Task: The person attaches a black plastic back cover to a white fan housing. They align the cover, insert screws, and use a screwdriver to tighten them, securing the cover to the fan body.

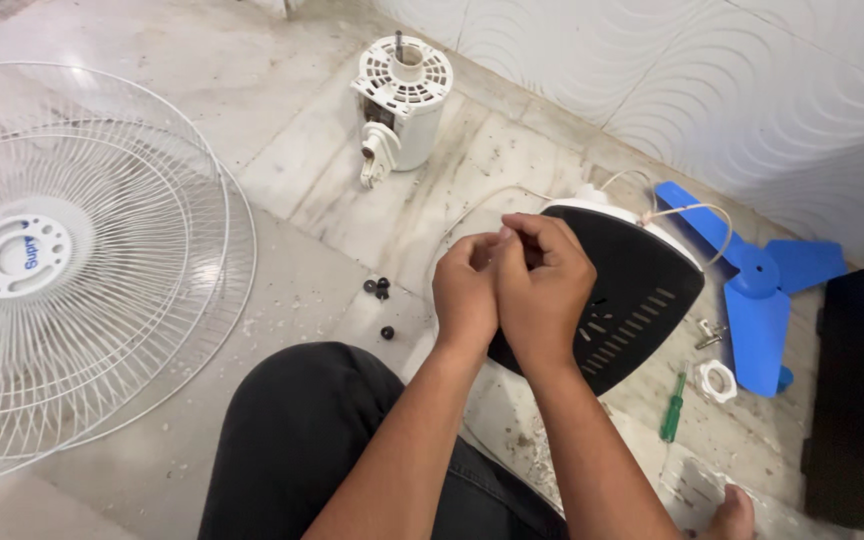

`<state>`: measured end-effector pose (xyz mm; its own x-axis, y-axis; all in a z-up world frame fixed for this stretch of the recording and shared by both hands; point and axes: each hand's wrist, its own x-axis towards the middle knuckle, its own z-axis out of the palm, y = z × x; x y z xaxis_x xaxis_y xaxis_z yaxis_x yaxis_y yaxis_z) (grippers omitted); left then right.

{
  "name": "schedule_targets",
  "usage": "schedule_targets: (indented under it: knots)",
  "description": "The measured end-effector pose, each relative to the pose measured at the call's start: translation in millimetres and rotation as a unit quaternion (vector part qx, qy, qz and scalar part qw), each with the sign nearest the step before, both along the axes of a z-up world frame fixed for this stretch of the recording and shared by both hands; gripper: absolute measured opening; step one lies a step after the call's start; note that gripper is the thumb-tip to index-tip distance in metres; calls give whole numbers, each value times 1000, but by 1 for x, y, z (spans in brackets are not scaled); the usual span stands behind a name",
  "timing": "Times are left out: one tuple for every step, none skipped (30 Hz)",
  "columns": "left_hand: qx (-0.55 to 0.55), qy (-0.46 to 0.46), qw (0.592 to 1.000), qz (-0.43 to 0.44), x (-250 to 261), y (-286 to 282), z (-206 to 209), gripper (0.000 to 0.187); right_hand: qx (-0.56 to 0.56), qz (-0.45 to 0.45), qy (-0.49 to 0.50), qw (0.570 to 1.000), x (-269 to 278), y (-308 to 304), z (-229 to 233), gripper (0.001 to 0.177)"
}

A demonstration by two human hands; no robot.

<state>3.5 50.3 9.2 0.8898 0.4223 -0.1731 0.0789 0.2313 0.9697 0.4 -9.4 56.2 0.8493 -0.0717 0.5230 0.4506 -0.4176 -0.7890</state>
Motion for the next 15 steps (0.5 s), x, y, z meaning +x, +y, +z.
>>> schedule_targets:
  knots:
    - [-3, 5, 1000, 8, 0, 2, 2, 24, 3, -2, 5, 1000, 0, -1, -2, 12]
    - [-7, 10, 1000, 14, 0, 4, 4, 23, 5, -4, 17, 1000, 0, -2, -5, 11]
    - [-11, 15, 1000, 20, 1, 6, 5, 24, 7, -6, 30, 1000, -1, -4, -7, 11]
    - [14, 7, 1000, 24, 3, 8, 5, 23, 9, -9, 41, 999, 0, -6, -8, 11]
    - [40, 0, 999, 28, 5, 12, 6, 23, 9, -2, 40, 999, 0, -7, -9, 11]
    - [65, -7, 997, 31, 7, 16, 7, 22, 10, 4, 39, 999, 0, -8, -9, 11]
    - [92, -5, 996, 16, 8, 21, 7, 22, 10, 11, 39, 999, 0, -10, -10, 11]
    - [119, -4, 993, 1, 9, 29, 8, 21, 1, 12, 41, 999, -1, -11, -10, 11]
    - [147, -2, 989, -14, 10, 38, 10, 20, -7, 14, 43, 999, -1, -11, -10, 11]
    - [177, -9, 983, -40, 11, 49, 12, 19, -15, 15, 45, 999, -2, -11, -10, 10]
    - [207, -15, 976, -66, 13, 60, 14, 18, -17, 21, 40, 999, -1, -9, -11, 10]
    - [236, -19, 967, -93, 14, 69, 16, 17, -20, 26, 36, 999, -2, -8, -13, 10]
    - [258, -2, 959, -115, 15, 79, 18, 17, -23, 30, 32, 999, -2, -6, -15, 10]
    - [279, 15, 950, -137, 16, 89, 19, 17, -19, 34, 48, 998, -2, -3, -18, 11]
    - [300, 33, 940, -159, 17, 98, 20, 17, -14, 37, 64, 997, 0, 0, -21, 11]
